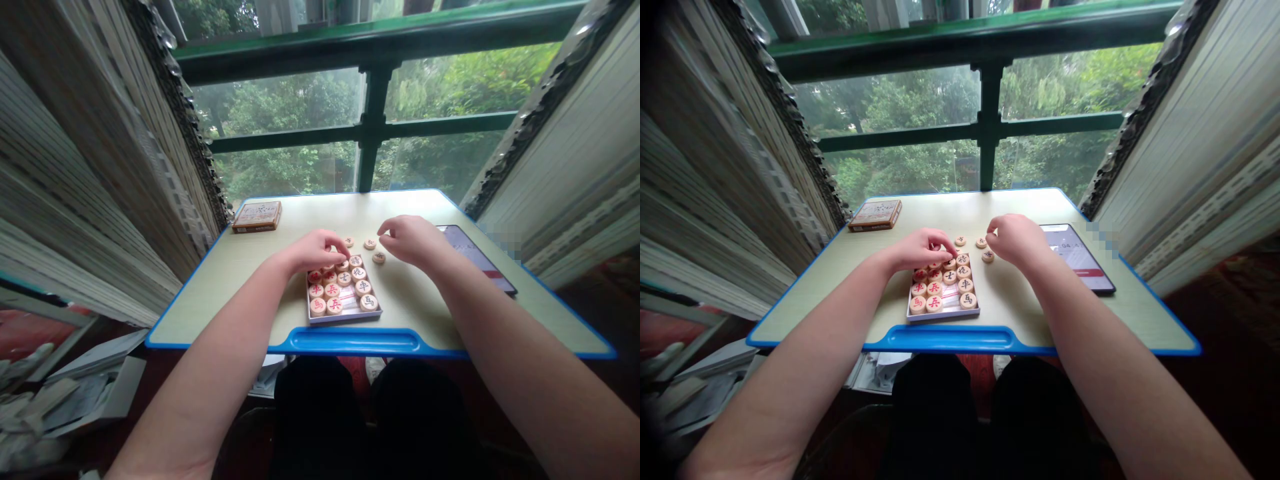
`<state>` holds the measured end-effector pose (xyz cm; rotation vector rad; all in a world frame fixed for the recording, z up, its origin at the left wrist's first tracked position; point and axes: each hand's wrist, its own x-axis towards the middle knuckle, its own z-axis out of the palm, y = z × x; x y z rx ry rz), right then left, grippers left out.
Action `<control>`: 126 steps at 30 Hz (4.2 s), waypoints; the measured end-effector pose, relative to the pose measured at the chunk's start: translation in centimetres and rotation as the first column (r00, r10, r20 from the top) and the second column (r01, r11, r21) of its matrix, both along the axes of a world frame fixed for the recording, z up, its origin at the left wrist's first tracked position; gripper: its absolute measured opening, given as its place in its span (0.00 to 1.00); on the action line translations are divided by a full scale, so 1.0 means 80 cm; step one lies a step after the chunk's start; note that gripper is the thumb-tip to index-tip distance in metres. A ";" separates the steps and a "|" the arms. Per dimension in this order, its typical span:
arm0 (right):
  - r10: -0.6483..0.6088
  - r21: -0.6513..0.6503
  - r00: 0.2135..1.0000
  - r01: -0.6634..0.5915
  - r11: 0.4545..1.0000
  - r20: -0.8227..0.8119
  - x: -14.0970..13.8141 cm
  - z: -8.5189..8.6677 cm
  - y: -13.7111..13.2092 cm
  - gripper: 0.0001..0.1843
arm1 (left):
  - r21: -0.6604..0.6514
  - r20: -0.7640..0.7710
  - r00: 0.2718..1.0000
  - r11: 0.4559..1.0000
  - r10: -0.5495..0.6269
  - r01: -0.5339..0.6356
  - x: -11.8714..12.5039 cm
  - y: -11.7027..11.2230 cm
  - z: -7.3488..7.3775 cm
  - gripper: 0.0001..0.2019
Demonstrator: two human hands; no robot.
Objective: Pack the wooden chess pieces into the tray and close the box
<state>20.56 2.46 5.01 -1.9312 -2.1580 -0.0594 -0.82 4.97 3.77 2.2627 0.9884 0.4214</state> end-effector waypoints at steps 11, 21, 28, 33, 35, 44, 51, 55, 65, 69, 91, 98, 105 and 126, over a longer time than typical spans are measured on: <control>0.101 -0.002 0.995 -0.101 0.995 0.002 -0.011 -0.013 0.004 0.14 | 0.022 0.012 1.000 1.000 -0.008 0.008 -0.004 0.000 0.000 0.10; 0.061 -0.054 0.998 -0.059 0.997 0.028 -0.008 -0.024 0.012 0.18 | -0.088 0.048 0.989 0.987 0.138 -0.133 -0.001 0.004 -0.006 0.15; 0.107 -0.083 0.994 -0.109 0.991 -0.027 -0.010 -0.020 0.008 0.16 | -0.041 0.112 0.938 0.945 0.327 -0.325 0.001 0.012 -0.018 0.14; 0.122 -0.032 0.988 -0.126 0.992 -0.090 -0.015 -0.015 0.002 0.13 | 0.022 0.068 0.943 0.945 0.325 -0.328 -0.005 0.019 -0.022 0.13; 0.176 0.000 0.970 -0.179 0.984 -0.169 -0.019 -0.008 -0.006 0.13 | 0.049 0.014 0.954 0.952 0.301 -0.301 -0.007 0.020 -0.021 0.12; 0.621 0.047 0.773 -0.621 0.783 -0.127 -0.048 0.010 -0.051 0.05 | 0.158 -0.027 0.956 0.946 0.292 -0.285 -0.009 0.021 -0.018 0.13; 0.599 0.035 0.799 -0.598 0.801 -0.054 -0.050 0.001 -0.047 0.07 | 0.247 -0.023 0.953 0.925 0.302 -0.287 -0.011 0.024 -0.018 0.12; 0.613 0.037 0.787 -0.612 0.790 -0.063 -0.050 0.005 -0.049 0.06 | 0.266 -0.039 0.952 0.921 0.303 -0.283 -0.012 0.025 -0.019 0.12; 0.640 -0.016 0.768 -0.640 0.768 0.005 -0.054 0.007 -0.060 0.09 | 0.334 -0.017 0.943 0.891 0.331 -0.307 -0.013 0.028 -0.021 0.13; 0.622 -0.002 0.783 -0.622 0.783 0.035 -0.057 0.005 -0.061 0.09 | 0.376 -0.025 0.941 0.875 0.338 -0.305 -0.012 0.027 -0.019 0.13; 0.613 -0.014 0.787 -0.614 0.789 0.072 -0.062 0.004 -0.059 0.08 | 0.484 -0.128 0.934 0.843 0.334 -0.235 -0.010 0.019 -0.012 0.13; 0.619 -0.037 0.784 -0.618 0.785 0.039 -0.059 0.004 -0.055 0.08 | 0.509 -0.035 0.941 0.816 0.338 -0.274 -0.010 0.016 -0.011 0.12; 0.613 -0.015 0.789 -0.613 0.790 0.045 -0.058 0.002 -0.052 0.08 | 0.520 -0.014 0.938 0.804 0.345 -0.288 -0.012 0.021 -0.013 0.12; 0.535 -0.009 0.844 -0.535 0.845 0.032 -0.060 -0.002 -0.051 0.09 | 0.102 0.082 0.960 0.956 0.268 -0.276 -0.003 0.019 -0.018 0.12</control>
